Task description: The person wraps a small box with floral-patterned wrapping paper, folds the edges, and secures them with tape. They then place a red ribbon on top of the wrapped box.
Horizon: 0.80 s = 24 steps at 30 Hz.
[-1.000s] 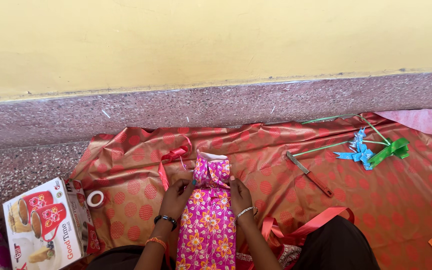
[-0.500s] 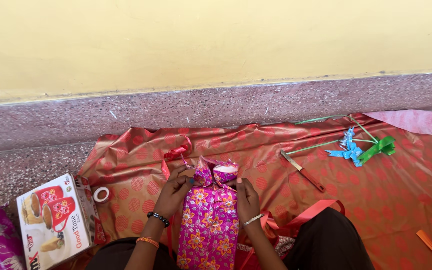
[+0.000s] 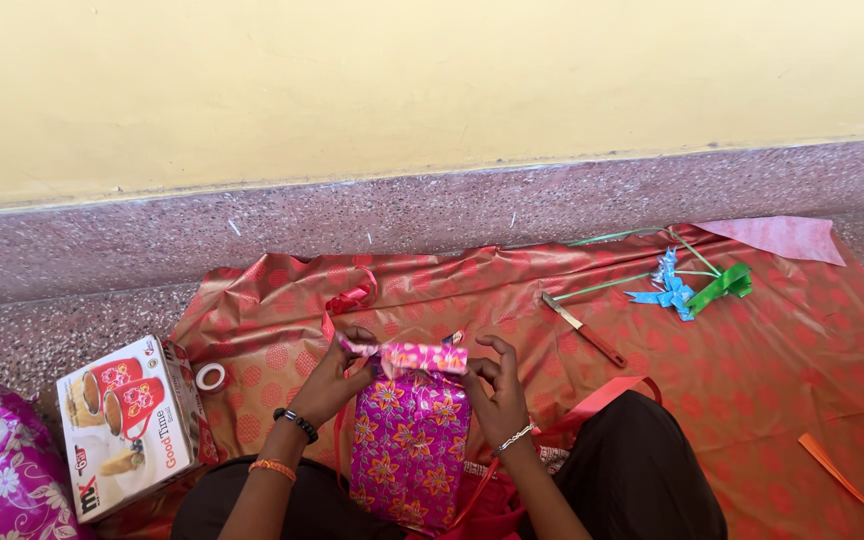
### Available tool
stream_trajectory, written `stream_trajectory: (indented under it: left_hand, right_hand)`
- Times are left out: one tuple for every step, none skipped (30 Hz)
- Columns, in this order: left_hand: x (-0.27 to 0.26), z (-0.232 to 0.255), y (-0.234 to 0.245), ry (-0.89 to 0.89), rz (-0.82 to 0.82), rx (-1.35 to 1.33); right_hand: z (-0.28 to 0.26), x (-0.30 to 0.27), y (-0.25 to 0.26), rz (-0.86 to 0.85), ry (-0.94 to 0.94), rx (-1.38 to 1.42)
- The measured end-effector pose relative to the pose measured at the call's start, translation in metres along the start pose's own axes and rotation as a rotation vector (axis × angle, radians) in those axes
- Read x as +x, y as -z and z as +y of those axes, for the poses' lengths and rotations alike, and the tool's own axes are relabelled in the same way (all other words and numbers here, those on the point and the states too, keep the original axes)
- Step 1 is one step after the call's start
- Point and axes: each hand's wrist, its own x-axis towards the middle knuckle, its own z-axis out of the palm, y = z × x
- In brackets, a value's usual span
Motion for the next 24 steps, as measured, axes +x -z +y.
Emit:
stream_trajectory:
  left_hand:
    - [-0.003,0.004,0.000,-0.020,0.001,0.027]
    - [-0.005,0.009,-0.001,0.015,-0.007,0.041]
    - [-0.007,0.013,-0.003,0.053,-0.013,0.054]
    - [-0.008,0.016,-0.004,0.090,-0.020,0.066]
    - [-0.011,0.020,-0.005,0.086,-0.021,0.053]
    - [-0.012,0.024,-0.006,0.082,-0.022,0.039]
    - [-0.009,0.029,-0.006,0.072,-0.026,0.027]
    - [-0.007,0.033,-0.005,0.073,-0.033,0.008]
    - [-0.010,0.036,-0.006,0.081,-0.039,-0.016]
    - [-0.012,0.038,-0.009,0.090,-0.046,-0.040]
    - [-0.014,0.040,-0.010,0.039,-0.069,-0.078]
    - [-0.014,0.042,-0.012,-0.013,-0.093,-0.115]
    - [-0.015,0.044,-0.011,-0.062,-0.118,-0.151]
    - [-0.017,0.045,-0.011,-0.072,-0.125,-0.163]
    - [-0.018,0.045,-0.012,-0.081,-0.133,-0.178]
    - [-0.020,0.045,-0.013,-0.089,-0.142,-0.194]
    - [-0.019,0.044,-0.014,-0.075,-0.116,-0.182]
    - [-0.020,0.043,-0.014,-0.061,-0.091,-0.170]
    - [-0.023,0.040,-0.015,-0.044,-0.065,-0.160]
    - [-0.024,0.038,-0.016,-0.015,-0.055,-0.161]
    - [-0.023,0.036,-0.017,0.013,-0.043,-0.159]
    - [-0.023,0.034,-0.017,0.041,-0.032,-0.158]
    - [-0.023,0.034,-0.017,0.028,-0.019,-0.160]
    - [-0.023,0.035,-0.018,0.015,-0.006,-0.162]
  right_hand:
    - [-0.001,-0.002,0.003,-0.005,0.004,-0.047]
    - [-0.002,-0.003,0.005,-0.010,0.007,-0.094]
    - [-0.002,-0.003,0.007,-0.023,0.017,-0.075]
    - [-0.003,-0.003,0.008,-0.036,0.027,-0.056]
    - [-0.004,-0.005,0.008,-0.047,0.037,-0.035]
    - [-0.006,-0.007,0.007,-0.032,0.062,-0.094]
    - [-0.007,-0.006,0.007,-0.013,0.092,-0.153]
    - [-0.009,-0.005,0.006,0.006,0.122,-0.213]
    - [-0.010,-0.009,0.006,0.030,0.125,-0.200]
    - [-0.010,-0.013,0.004,0.053,0.128,-0.187]
    - [-0.010,-0.015,0.001,0.076,0.133,-0.171]
    - [-0.011,-0.016,-0.001,0.091,0.153,-0.155]
    - [-0.012,-0.018,-0.004,0.109,0.173,-0.137]
    - [-0.013,-0.018,-0.007,0.126,0.193,-0.118]
    - [-0.014,-0.020,-0.007,0.117,0.203,-0.125]
    - [-0.015,-0.021,-0.007,0.108,0.213,-0.132]
    - [-0.016,-0.021,-0.006,0.099,0.225,-0.139]
    - [-0.017,-0.020,-0.006,0.098,0.215,-0.156]
    - [-0.018,-0.020,-0.006,0.097,0.201,-0.173]
    - [-0.020,-0.021,-0.005,0.095,0.188,-0.190]
    - [-0.021,-0.021,-0.004,0.080,0.186,-0.210]
    - [-0.023,-0.021,-0.002,0.064,0.185,-0.229]
    - [-0.025,-0.021,-0.001,0.048,0.185,-0.249]
    - [-0.028,-0.022,0.001,0.022,0.225,-0.298]
